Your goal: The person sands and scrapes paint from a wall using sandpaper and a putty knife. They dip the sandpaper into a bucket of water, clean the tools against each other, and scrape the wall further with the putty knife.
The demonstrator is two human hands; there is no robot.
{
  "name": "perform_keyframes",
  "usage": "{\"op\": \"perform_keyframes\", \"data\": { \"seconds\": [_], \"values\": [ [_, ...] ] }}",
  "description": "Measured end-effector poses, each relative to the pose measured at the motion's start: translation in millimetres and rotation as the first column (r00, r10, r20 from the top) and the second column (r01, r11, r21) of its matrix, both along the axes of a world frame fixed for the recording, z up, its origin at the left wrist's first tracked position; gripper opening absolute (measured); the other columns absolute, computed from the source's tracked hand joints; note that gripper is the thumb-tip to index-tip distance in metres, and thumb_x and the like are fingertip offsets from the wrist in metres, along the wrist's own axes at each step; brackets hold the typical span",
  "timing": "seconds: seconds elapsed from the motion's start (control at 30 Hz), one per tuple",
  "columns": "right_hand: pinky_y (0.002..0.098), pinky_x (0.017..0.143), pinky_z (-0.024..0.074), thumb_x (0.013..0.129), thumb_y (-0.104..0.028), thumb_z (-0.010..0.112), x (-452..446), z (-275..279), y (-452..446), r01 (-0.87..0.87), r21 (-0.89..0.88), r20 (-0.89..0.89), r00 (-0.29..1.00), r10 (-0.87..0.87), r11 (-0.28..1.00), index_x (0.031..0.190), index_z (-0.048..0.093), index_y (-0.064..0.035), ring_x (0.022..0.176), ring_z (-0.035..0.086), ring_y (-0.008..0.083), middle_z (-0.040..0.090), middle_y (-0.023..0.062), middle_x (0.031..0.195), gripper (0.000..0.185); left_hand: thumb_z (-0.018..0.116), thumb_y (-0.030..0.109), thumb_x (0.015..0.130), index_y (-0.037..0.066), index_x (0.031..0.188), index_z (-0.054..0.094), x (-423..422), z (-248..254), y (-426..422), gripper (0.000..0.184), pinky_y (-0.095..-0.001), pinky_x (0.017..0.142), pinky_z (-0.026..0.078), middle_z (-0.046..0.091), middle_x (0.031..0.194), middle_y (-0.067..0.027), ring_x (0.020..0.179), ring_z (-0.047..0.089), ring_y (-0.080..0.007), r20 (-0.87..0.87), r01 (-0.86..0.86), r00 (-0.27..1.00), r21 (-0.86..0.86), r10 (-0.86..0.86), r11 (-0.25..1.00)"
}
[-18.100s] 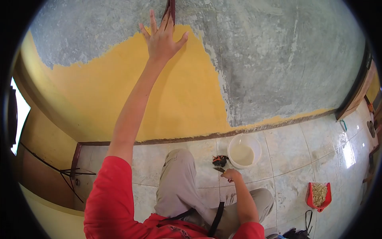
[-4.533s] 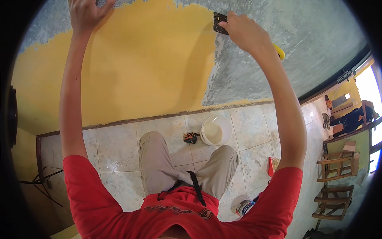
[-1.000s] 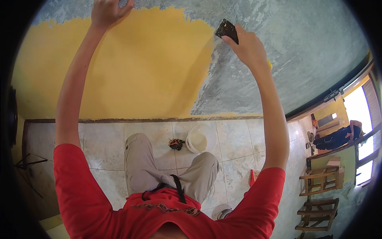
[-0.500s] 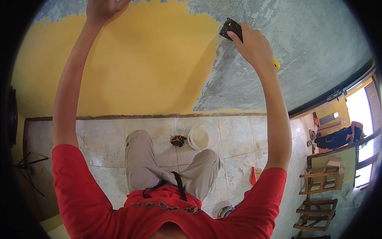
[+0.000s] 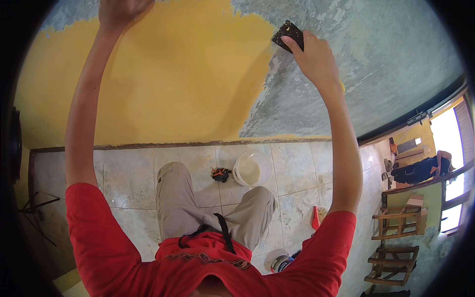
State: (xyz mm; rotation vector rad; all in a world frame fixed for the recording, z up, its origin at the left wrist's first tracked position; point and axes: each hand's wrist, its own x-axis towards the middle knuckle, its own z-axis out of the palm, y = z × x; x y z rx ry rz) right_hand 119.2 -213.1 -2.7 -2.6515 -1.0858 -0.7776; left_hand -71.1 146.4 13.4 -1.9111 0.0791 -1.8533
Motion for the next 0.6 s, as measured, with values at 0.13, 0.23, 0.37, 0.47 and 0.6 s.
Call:
{"op": "perform_keyframes", "data": {
  "seconds": [0.13,0.23,0.37,0.47,0.6],
  "values": [
    [0.0544,0.075,0.0545,0.098,-0.058,0.057,-3.5,-4.4,4.4,0.025,0.043,-0.003,1.0,-0.025,0.999,0.099,0.063,0.0005,0.089,0.069,0.0481,0.071,0.0266,0.085,0.058,0.061,0.028,0.082,0.003,0.138,0.059,1.8,-1.1,1.9,0.061,-0.0613,0.122,0.023,0.06,0.143,-0.0142,0.148,0.038,-0.0383,0.001,-0.005,1.0,-0.005,0.005,1.0],
    [0.0539,0.072,0.0554,0.098,-0.056,0.058,-22.8,0.0,11.3,0.1,-0.015,0.105,0.99,-0.098,0.995,0.097,0.063,0.0002,0.086,0.07,0.0478,0.07,0.0265,0.083,0.056,0.061,0.028,0.083,0.003,0.138,0.059,2.9,-1.9,0.9,0.061,-0.0615,0.122,0.023,0.06,0.143,-0.0139,0.148,0.038,-0.038,0.001,-0.004,1.0,-0.015,0.004,1.0],
    [0.0529,0.069,0.0565,0.098,-0.054,0.06,-42.1,8.1,22.3,0.22,-0.133,0.246,0.952,-0.183,0.966,0.095,0.061,-0.0005,0.082,0.071,0.0468,0.07,0.0254,0.08,0.054,0.062,0.029,0.083,0.003,0.138,0.059,7.8,-1.9,5.5,0.06,-0.0616,0.121,0.023,0.06,0.143,-0.0141,0.147,0.038,-0.0381,0.046,0.013,0.999,0.019,-0.014,1.0],
    [0.0532,0.069,0.0561,0.098,-0.055,0.059,-27.4,6.7,15.8,0.135,-0.087,0.186,0.976,-0.117,0.987,0.097,0.062,-0.0004,0.083,0.07,0.0473,0.07,0.0258,0.081,0.055,0.063,0.029,0.083,0.003,0.137,0.059,6.9,-1.5,3.8,0.06,-0.0615,0.121,0.024,0.06,0.143,-0.0142,0.147,0.038,-0.0382,0.048,0.02,0.999,0.032,-0.022,0.999],
    [0.0532,0.07,0.0558,0.098,-0.055,0.058,-14.2,0.6,11.2,0.069,-0.037,0.111,0.992,-0.064,0.997,0.098,0.063,-0.0003,0.083,0.07,0.0478,0.071,0.0258,0.082,0.055,0.064,0.028,0.082,0.004,0.136,0.06,1.6,-1.5,-1.1,0.059,-0.0618,0.121,0.024,0.06,0.142,-0.0134,0.146,0.04,-0.0385,0.025,0.002,1.0,-0.003,-0.002,1.0]
  ]
}}
